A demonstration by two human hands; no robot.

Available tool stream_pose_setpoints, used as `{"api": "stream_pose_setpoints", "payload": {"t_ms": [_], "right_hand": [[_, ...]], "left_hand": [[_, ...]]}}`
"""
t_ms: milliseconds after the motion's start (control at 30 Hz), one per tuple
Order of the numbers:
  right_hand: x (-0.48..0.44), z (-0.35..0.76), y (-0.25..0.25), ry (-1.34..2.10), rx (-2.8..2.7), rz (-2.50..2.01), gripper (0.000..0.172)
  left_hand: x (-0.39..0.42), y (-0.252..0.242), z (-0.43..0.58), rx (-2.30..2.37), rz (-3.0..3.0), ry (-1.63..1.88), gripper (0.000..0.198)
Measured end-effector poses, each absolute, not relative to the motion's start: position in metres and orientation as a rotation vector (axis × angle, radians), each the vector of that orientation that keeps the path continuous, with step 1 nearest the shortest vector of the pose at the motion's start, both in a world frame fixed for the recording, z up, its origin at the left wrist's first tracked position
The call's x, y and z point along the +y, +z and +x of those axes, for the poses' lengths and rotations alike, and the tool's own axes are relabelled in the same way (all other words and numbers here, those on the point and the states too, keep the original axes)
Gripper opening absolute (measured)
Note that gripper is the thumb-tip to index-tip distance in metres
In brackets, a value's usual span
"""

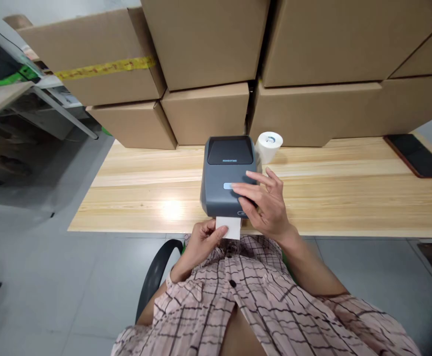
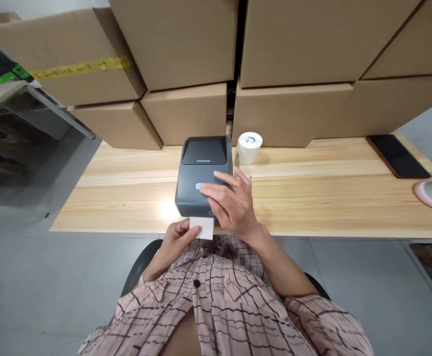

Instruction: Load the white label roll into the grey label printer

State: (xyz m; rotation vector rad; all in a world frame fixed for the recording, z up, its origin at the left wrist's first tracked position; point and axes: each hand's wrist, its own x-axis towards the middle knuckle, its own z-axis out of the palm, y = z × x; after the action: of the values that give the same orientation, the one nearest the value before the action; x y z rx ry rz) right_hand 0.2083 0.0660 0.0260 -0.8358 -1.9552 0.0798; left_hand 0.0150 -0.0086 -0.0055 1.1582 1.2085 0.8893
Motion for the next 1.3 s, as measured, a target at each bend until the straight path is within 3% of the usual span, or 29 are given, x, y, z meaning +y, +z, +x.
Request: {"api": "stream_pose_setpoints", "payload": {"t_ms": [167,300,567,767,1067,1300], "right_hand": [[0.067,0.206,0.047,-0.021,-2.104,-0.818,0.033],[0.064,0.207,0.042,0.041,-2.107,-0.822,0.028],[0.067,0.228,0.051,0.215,-1.852,-0.769,0.052],[0.121,0.215,0.085,0.126,-1.881,-0.687,0.057],[0.214,0.2,0.133,0.111,-1.776,-0.861,0.057],[0.186,0.205,0.114,-0.145,-1.989,-0.941,0.033]], "left_hand": [[-0.008,-0.012,0.004,1.238,1.199,0.91,0.056],[-0.004,-0.006,-0.015,1.306,1.247,1.123,0.057],[0.045,0.032,-0.047,1.449,1.344,1.51,0.046],[0.126,0.037,-0.038,1.387,1.277,1.353,0.023],[0.149,0.006,-0.019,1.099,1.329,1.088,0.087],[0.142,0.008,-0.017,1.122,1.314,1.045,0.099]]}}
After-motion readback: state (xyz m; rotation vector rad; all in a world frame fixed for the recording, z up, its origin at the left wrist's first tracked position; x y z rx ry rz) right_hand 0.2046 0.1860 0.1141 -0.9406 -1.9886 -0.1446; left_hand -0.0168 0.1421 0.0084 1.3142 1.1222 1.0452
